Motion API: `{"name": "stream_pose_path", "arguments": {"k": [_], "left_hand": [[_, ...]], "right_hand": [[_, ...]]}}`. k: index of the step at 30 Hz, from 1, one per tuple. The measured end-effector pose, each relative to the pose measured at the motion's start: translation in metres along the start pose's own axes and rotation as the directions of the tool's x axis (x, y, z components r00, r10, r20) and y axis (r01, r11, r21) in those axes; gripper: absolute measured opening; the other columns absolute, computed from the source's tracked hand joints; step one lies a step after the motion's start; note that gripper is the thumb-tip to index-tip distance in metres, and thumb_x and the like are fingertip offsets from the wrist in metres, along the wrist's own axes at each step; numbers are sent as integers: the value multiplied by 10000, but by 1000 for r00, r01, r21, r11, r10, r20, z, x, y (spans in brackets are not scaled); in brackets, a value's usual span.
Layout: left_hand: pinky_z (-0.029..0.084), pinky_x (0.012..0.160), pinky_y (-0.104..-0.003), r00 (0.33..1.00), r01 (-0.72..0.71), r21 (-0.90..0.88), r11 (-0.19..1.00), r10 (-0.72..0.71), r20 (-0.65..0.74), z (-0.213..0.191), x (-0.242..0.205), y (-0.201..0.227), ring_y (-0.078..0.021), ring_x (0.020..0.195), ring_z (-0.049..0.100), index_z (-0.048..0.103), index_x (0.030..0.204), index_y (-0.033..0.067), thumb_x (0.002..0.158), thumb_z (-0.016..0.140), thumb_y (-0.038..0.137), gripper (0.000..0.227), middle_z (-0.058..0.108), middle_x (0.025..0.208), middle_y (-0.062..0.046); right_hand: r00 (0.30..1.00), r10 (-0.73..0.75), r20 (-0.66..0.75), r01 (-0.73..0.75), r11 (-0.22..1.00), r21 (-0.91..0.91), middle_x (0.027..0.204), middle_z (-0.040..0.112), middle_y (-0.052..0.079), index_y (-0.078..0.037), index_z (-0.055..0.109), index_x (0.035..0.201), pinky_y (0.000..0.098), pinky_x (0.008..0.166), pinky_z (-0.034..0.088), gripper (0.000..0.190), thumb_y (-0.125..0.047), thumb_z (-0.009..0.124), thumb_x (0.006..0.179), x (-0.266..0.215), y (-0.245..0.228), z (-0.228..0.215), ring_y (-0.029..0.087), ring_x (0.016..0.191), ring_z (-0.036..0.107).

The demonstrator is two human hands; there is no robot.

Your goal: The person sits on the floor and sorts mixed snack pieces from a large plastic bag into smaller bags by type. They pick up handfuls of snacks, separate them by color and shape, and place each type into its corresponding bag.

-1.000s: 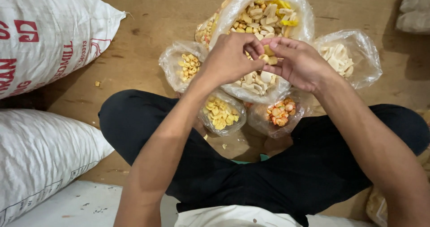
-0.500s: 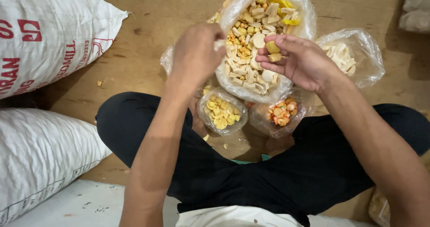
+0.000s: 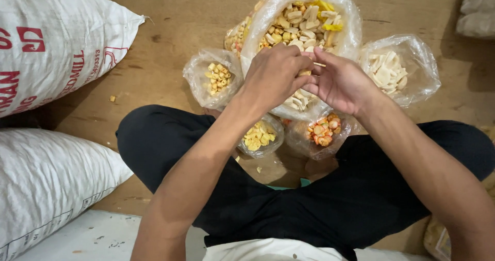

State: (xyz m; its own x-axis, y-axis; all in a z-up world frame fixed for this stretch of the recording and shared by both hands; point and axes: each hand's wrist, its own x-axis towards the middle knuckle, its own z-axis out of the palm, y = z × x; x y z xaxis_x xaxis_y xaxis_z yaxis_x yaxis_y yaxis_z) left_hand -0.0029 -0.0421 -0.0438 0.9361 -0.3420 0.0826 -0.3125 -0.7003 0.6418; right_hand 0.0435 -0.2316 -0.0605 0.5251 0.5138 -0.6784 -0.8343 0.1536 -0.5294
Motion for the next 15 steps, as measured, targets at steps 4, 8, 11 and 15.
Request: {"name": "stream_pose_path", "arguments": {"k": [4, 8, 11, 15], "left_hand": [[533, 759, -456, 1000, 23, 18, 1000, -23, -19, 7, 2, -5, -307, 871, 682, 779, 950, 196, 828, 778, 303, 162, 675, 824, -53], [539, 711, -482, 999, 39, -45, 998, -40, -21, 0, 3, -9, -333, 812, 699, 786, 900, 186, 844, 748, 328, 158, 691, 756, -77], [543, 707, -479, 999, 50, -36, 998, -51, -19, -22, 1, -14, -321, 817, 710, 793, 916, 185, 852, 755, 348, 179, 713, 756, -61], [673, 716, -313, 951, 291, 199, 936, -306, 50, -76, -12, 8, -198, 706, 738, 748, 779, 52, 912, 669, -29, 175, 759, 746, -66]], "right_hand": [[998, -66, 11, 66, 997, -32, 1068, 667, 63, -18, 554, 1354, 379, 918, 611, 354, -215, 475, 1071, -9, 0, 6, 244, 893, 746], [997, -73, 1, 73, 996, -48, 1019, 655, 24, -24, 561, 1341, 382, 934, 605, 331, -170, 479, 1055, -21, -6, 23, 208, 919, 739], [997, -81, -16, 80, 994, -72, 1065, 684, 43, -43, 575, 1321, 387, 958, 594, 316, -183, 484, 1053, -25, -11, 31, 204, 990, 733], [971, 26, -239, -61, 988, -142, 1154, 686, 116, -89, 585, 1145, 361, 967, 581, 168, -182, 463, 1077, -43, -34, 68, 240, 1082, 673]]}}
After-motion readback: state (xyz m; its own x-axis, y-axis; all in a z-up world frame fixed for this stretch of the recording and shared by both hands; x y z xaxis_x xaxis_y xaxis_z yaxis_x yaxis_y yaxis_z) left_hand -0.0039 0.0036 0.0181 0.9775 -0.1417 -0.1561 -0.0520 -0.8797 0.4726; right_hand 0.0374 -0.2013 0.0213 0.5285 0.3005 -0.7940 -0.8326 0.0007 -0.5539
